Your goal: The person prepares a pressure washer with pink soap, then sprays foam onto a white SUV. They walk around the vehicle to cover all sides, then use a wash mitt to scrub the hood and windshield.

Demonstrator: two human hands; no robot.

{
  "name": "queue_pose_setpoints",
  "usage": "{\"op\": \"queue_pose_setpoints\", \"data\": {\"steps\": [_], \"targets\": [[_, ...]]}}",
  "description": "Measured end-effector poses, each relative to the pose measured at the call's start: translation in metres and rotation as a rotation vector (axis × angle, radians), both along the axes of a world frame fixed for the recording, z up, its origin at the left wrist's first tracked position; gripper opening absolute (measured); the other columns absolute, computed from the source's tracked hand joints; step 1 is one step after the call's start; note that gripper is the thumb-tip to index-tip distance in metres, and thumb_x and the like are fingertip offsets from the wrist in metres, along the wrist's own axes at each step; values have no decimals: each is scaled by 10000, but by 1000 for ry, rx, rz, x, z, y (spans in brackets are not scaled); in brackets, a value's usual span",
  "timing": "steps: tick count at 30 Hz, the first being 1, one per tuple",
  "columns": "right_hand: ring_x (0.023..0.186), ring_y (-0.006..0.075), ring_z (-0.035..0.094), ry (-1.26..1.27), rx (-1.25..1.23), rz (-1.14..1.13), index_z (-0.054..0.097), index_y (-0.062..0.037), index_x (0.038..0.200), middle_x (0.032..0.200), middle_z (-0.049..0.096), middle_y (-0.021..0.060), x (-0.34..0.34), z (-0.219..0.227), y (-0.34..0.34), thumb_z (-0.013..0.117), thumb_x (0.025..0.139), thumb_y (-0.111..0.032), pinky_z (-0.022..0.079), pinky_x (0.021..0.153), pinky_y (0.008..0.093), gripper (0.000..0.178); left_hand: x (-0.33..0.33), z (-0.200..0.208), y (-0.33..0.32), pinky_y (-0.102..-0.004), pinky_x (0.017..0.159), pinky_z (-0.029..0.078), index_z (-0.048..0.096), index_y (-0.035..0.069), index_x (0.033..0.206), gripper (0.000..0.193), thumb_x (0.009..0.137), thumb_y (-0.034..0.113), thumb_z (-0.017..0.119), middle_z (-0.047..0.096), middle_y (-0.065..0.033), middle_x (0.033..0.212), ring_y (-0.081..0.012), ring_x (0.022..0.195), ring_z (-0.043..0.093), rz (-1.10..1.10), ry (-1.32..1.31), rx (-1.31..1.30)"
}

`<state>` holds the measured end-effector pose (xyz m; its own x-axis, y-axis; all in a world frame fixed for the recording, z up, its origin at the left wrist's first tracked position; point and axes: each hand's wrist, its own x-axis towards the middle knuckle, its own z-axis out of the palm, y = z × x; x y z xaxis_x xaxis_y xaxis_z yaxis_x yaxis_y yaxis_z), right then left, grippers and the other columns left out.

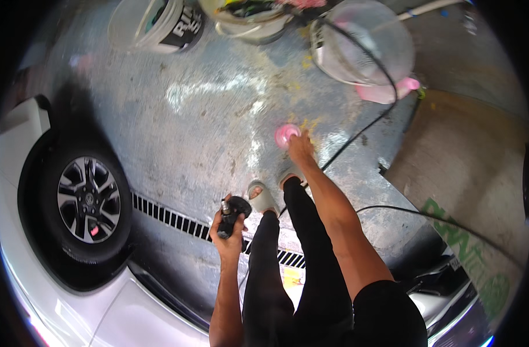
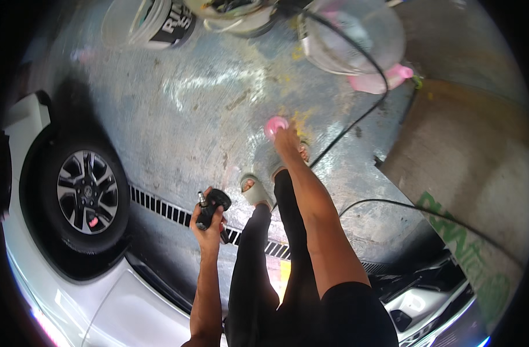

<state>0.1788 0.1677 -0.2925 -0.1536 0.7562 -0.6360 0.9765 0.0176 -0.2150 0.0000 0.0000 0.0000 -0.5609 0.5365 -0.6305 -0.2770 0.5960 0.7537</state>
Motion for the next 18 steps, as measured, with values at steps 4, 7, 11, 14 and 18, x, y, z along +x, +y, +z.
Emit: {"op": "queue_pose_setpoints", "data": {"steps": [4,7,11,14,18], "targets": [[1061,476,612,81,118,-201,681,-92,990,1269,537,301,87,131,-46,559,974,-311,498,955,532,250,-16,40,-24,-220,526,466,610,53,1351,497,868,0,712,685,-32,977,-69,595,580,-61,42,57],[1006,462,632,134,154,-465,690,-127,962,1293,513,260,154,281,-94,643,946,-333,513,887,532,211,-37,98,-37,-231,541,495,601,45,1360,513,862,-22,707,683,-55,1027,-83,636,596,-195,98,55],[1055,400,660,159,417,-657,735,-184,980,1225,627,188,232,497,-157,725,900,-276,559,850,486,123,-61,170,-33,-229,523,488,609,59,1349,477,881,14,693,655,-47,963,-90,613,563,-361,163,139],[1036,365,679,60,628,-567,752,-83,975,1074,717,184,301,636,-189,669,937,-195,548,906,446,144,-47,200,-14,-228,460,425,607,68,1345,476,880,37,698,649,-36,870,-87,541,546,-422,175,305],[828,349,737,-146,626,-942,757,-59,1064,889,739,203,377,785,-237,682,949,-263,575,778,432,245,-23,246,0,-238,457,422,613,16,1230,358,883,43,696,640,-52,825,-106,524,553,-443,198,384]]}}
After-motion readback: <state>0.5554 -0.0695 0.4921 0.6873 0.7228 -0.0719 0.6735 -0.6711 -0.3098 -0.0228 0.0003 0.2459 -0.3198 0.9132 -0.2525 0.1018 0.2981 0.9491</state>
